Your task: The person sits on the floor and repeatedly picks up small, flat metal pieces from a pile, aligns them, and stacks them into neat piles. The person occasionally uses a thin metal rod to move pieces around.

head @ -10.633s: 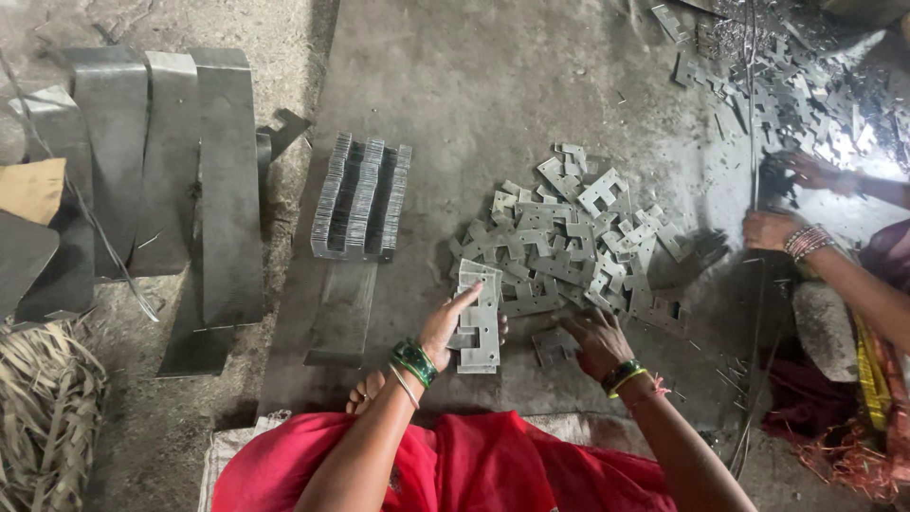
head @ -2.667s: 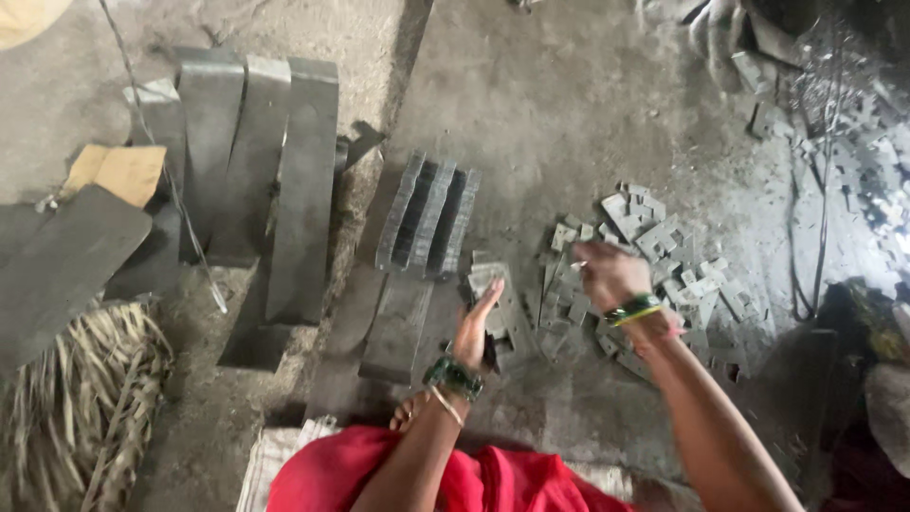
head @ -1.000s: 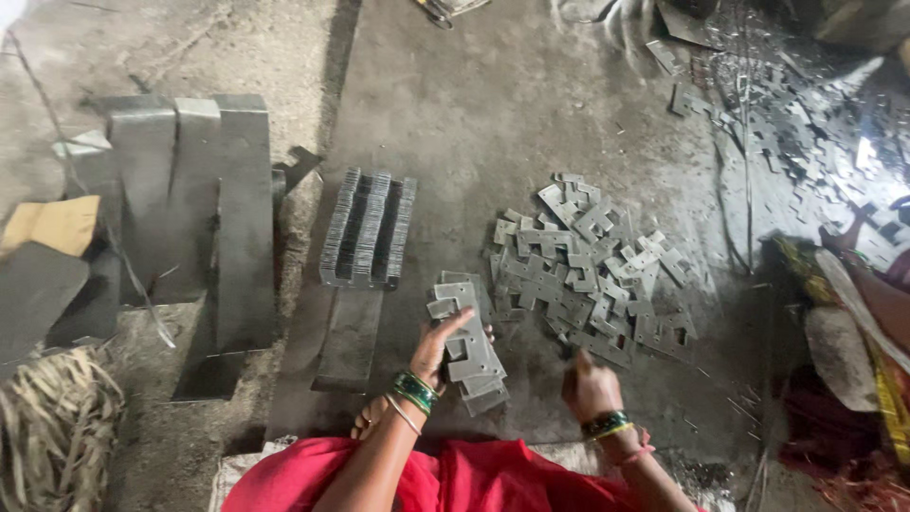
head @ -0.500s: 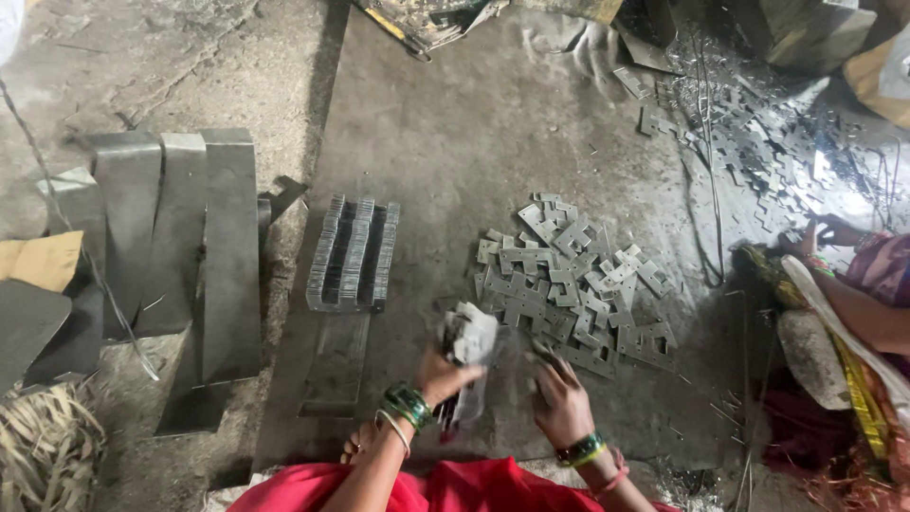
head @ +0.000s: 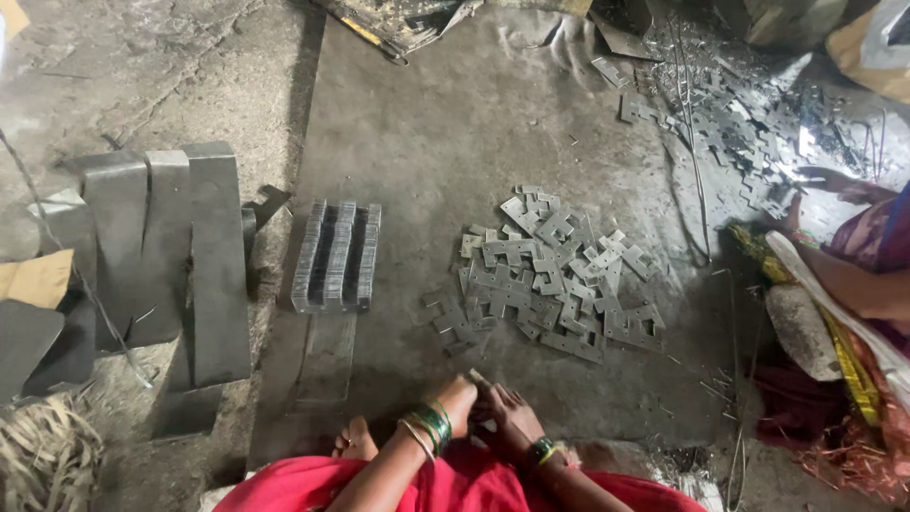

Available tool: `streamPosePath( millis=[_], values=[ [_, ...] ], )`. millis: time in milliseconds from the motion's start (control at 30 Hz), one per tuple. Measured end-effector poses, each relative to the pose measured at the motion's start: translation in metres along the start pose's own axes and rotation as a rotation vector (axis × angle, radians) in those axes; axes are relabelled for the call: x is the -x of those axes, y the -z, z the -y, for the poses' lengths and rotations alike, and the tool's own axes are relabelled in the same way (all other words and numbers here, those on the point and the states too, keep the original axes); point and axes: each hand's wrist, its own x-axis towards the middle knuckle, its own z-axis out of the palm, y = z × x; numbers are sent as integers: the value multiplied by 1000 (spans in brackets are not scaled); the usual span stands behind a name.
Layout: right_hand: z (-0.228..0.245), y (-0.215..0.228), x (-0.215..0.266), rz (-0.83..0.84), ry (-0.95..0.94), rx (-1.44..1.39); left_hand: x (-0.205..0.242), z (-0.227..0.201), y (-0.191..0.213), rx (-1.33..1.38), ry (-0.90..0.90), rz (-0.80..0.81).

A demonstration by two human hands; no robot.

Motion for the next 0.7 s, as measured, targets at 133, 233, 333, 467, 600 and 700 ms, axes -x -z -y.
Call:
streamPosePath(
  millis=[133, 233, 333, 467, 600, 700],
  values=[
    [-25, -27, -7, -294, 294, 186, 9, 45, 21, 248, 261, 114],
    [-29, -32, -11, -105, -37, 212, 12, 81, 16, 520, 591, -254],
    [-14, -26, -22, -328, -27, 162, -3, 92, -7, 911, 837, -475],
    [-2, -3, -27, -323, -193, 29, -21, 90, -31, 1241, 419, -492],
    [-4, 20, -24, -410, 32, 176, -20, 78, -30, 1373, 244, -466],
    [-3, 25, -25, -310, -144, 33, -18, 72, -24, 1424, 319, -391]
  ],
)
